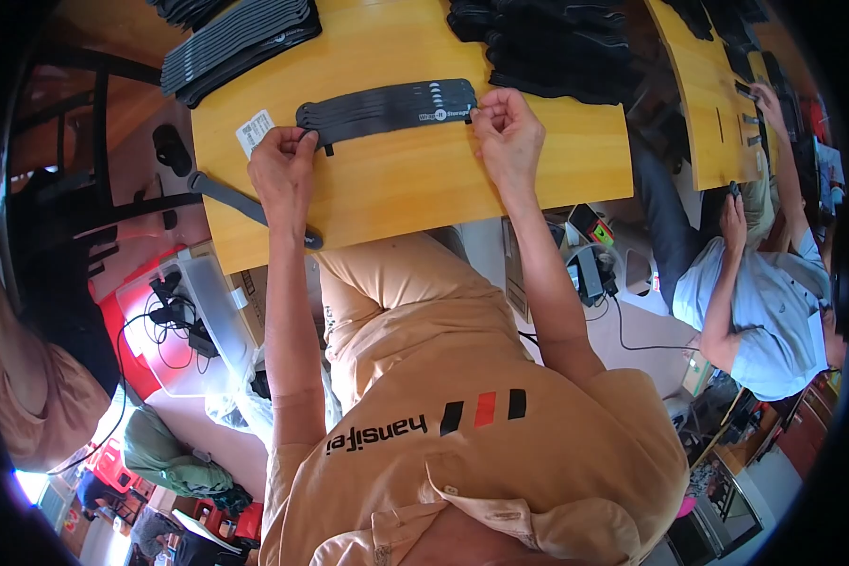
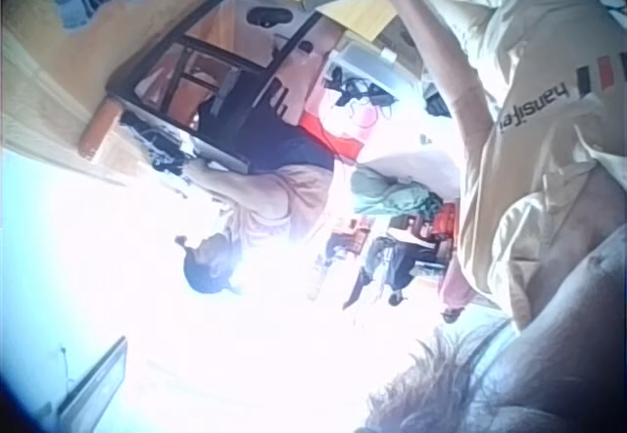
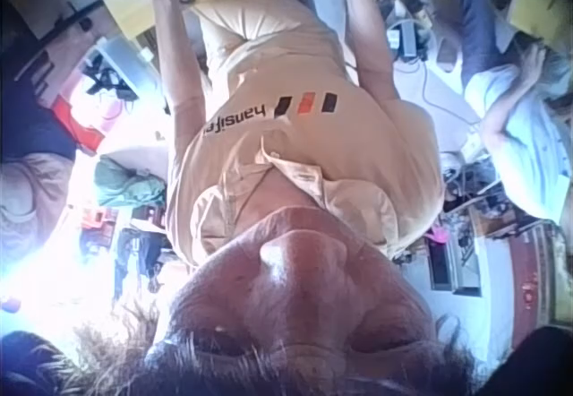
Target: Organizing, inspecting, and stacking black fabric straps on a workshop table.
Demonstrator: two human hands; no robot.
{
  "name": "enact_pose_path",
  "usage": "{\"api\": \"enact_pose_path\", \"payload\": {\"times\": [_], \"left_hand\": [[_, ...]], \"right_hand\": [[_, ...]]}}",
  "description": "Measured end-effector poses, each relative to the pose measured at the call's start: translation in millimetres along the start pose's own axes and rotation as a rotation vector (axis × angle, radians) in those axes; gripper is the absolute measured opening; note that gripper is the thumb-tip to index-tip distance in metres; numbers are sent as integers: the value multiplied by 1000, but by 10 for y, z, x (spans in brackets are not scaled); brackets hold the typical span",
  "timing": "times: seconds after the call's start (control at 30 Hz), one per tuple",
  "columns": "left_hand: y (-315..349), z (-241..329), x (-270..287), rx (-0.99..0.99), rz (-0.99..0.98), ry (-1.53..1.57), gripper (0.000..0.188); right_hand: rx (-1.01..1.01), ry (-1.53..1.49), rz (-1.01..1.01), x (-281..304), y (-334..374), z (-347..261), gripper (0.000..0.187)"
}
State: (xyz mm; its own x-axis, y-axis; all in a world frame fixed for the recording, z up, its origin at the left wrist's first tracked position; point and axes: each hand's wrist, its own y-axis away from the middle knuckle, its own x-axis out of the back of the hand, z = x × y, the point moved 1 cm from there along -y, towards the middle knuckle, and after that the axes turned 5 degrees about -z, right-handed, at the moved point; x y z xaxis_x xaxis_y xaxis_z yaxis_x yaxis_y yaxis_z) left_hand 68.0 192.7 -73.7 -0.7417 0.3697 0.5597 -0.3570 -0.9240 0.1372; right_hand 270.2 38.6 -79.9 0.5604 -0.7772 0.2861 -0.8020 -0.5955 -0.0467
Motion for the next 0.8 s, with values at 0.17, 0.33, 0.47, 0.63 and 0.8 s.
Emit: {"api": "enact_pose_path", "payload": {"times": [0.17, 0.33, 0.47, 0.63, 0.8], "left_hand": [[-4, -9, -3, 3, -3, 1, 20], [-18, -19, -12, -23, 16, -32, 19], [-13, 1, -7, -14, 23, -62, 19], [22, 60, -2, -53, 55, -110, 18], [42, 40, -35, -94, 113, -102, 19]], "right_hand": [[3, 55, 8, -2, -3, -2, 11], [13, 60, 8, -7, -11, 4, 11], [20, 63, 16, -14, -19, 12, 9], [50, 76, 20, -20, -41, 66, 9], [63, 104, 26, -28, -34, 34, 8]]}}
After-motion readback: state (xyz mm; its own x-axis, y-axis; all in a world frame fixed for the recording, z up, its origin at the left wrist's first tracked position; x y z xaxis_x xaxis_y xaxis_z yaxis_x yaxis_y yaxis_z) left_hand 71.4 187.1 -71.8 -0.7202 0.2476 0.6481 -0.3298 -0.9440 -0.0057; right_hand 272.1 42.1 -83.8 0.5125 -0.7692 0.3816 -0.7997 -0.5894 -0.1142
